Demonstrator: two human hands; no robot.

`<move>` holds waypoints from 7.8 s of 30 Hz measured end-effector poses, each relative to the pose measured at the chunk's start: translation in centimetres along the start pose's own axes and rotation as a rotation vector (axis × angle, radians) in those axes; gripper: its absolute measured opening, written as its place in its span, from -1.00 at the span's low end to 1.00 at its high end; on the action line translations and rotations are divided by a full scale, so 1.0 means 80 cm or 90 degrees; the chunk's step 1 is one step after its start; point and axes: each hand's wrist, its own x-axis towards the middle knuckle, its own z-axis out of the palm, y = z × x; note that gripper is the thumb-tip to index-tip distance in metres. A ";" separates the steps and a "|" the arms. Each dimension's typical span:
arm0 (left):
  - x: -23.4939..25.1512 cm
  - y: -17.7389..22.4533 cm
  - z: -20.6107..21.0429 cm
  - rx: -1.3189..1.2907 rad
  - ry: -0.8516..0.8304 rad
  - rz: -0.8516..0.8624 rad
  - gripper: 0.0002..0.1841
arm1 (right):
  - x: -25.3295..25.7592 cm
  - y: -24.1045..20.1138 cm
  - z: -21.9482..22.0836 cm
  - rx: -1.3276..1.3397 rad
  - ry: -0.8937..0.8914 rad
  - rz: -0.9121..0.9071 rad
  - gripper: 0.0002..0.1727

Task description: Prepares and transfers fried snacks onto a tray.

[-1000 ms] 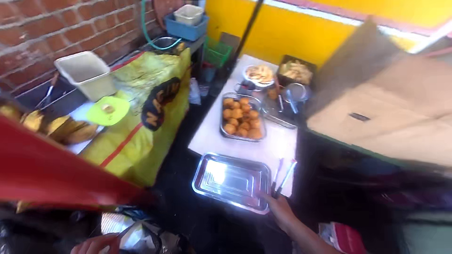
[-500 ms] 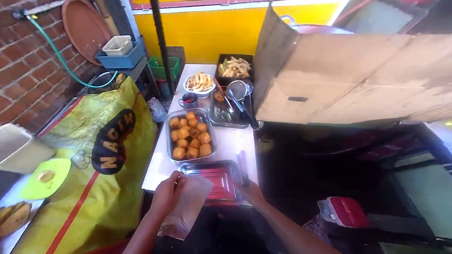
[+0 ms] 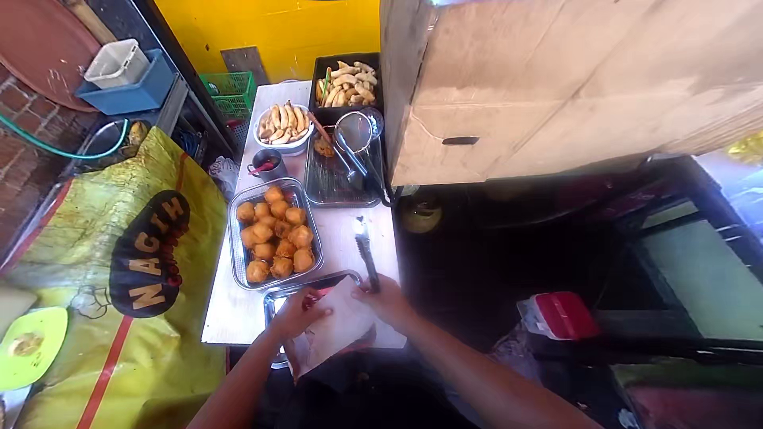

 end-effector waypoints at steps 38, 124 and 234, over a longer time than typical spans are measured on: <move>-0.065 -0.142 0.007 -0.019 0.364 -0.173 -0.80 | 0.014 0.072 0.082 -0.138 0.239 0.215 -0.70; -0.027 -0.101 0.074 0.392 0.144 -0.183 -0.11 | 0.039 -0.064 -0.077 -0.486 -0.373 0.003 -0.59; -0.239 -0.246 -0.202 -0.340 0.668 -0.205 -0.84 | 0.158 -0.204 0.034 -0.238 -0.457 0.053 -0.55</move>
